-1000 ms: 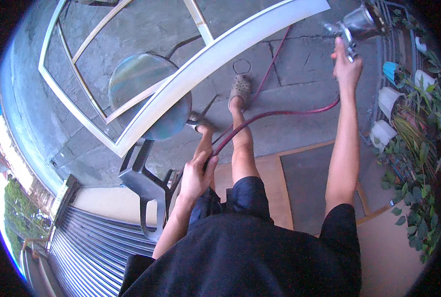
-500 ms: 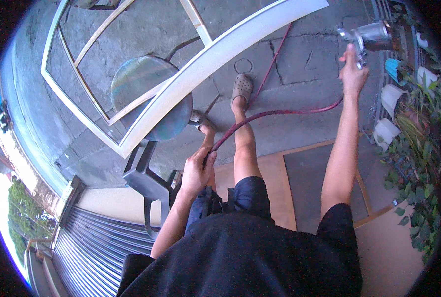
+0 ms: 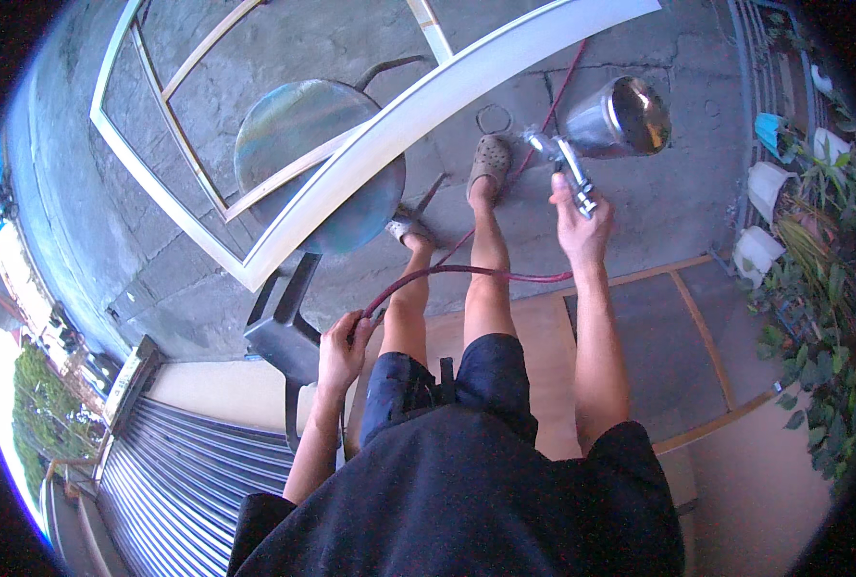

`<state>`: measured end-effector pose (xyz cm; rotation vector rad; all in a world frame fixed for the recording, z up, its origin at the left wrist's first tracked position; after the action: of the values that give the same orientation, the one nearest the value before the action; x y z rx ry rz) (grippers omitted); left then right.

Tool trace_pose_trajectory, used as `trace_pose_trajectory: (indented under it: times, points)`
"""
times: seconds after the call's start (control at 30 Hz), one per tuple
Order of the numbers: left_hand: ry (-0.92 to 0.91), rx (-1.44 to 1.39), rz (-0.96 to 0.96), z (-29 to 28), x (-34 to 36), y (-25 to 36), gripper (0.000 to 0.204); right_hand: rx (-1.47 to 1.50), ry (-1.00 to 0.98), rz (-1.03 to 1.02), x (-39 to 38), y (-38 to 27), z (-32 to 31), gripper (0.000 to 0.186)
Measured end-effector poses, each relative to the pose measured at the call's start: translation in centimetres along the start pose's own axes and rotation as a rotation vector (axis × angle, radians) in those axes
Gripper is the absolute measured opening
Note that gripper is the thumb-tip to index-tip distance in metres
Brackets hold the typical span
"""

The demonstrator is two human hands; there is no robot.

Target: The person uses a spray gun to apply white paint to a rectangular wooden frame resting on a stand. They move around the frame to cover all sides and edges, then briefly inspect a second ornate frame before returning to spray the first frame again.

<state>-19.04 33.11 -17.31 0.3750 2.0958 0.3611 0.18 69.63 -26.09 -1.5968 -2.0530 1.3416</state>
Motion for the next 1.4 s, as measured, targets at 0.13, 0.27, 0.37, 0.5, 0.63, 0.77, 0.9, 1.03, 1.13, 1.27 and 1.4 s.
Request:
trace_pose_trajectory:
  times: [0.13,0.27,0.37,0.5,0.63,0.77,0.9,1.03,1.13,1.27,1.4]
  points:
    - [0.048,-0.001,0.003,-1.2,-1.0,-2.5,0.021,0.117,-0.068,-0.038,-3.8,-2.8,2.5,0.029]
    - [0.084,0.010,0.044,-1.9,-1.6,-4.6,0.026,0.195,-0.149,-0.088,-7.0,-4.9,4.1,0.023]
    - [0.080,0.012,0.021,-1.9,-1.6,-5.2,0.026,0.240,-0.228,-0.122,-8.0,-5.8,4.1,0.022]
    - [0.012,0.017,-0.011,-1.1,-1.1,-2.1,0.021,0.176,-0.204,-0.033,-4.8,-5.1,2.1,0.026]
    - [-0.040,-0.011,0.013,0.8,0.4,2.9,0.020,-0.008,-0.001,0.084,2.5,-0.6,-1.8,0.045]
    - [-0.092,-0.033,0.088,3.2,2.6,7.8,0.021,-0.059,0.210,0.027,10.7,2.1,-6.8,0.046]
    - [-0.127,-0.145,0.143,5.6,4.8,12.7,0.024,-0.086,0.363,-0.047,17.8,4.4,-11.1,0.047]
    - [-0.153,-0.130,0.154,7.5,6.4,15.7,0.026,-0.058,0.411,0.157,23.2,5.6,-14.9,0.049]
    - [-0.144,-0.112,0.253,8.3,7.2,17.5,0.027,-0.065,0.504,0.128,26.7,6.4,-18.0,0.049]
    - [-0.129,-0.130,0.317,8.4,7.3,17.8,0.026,0.051,0.654,0.028,27.3,5.0,-19.7,0.058]
    - [-0.096,-0.079,0.195,7.2,6.6,14.9,0.024,-0.012,0.456,0.160,23.4,5.5,-16.8,0.055]
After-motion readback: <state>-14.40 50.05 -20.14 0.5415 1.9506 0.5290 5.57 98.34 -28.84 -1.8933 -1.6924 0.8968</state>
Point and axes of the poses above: each hand's wrist, its own x-axis towards the middle knuckle, its own z-axis out of the palm, y = z × x, the point moved 5 cm from there along x, towards the middle knuckle, and after that the axes turned 1 degree about z, right-handed, at the moved point
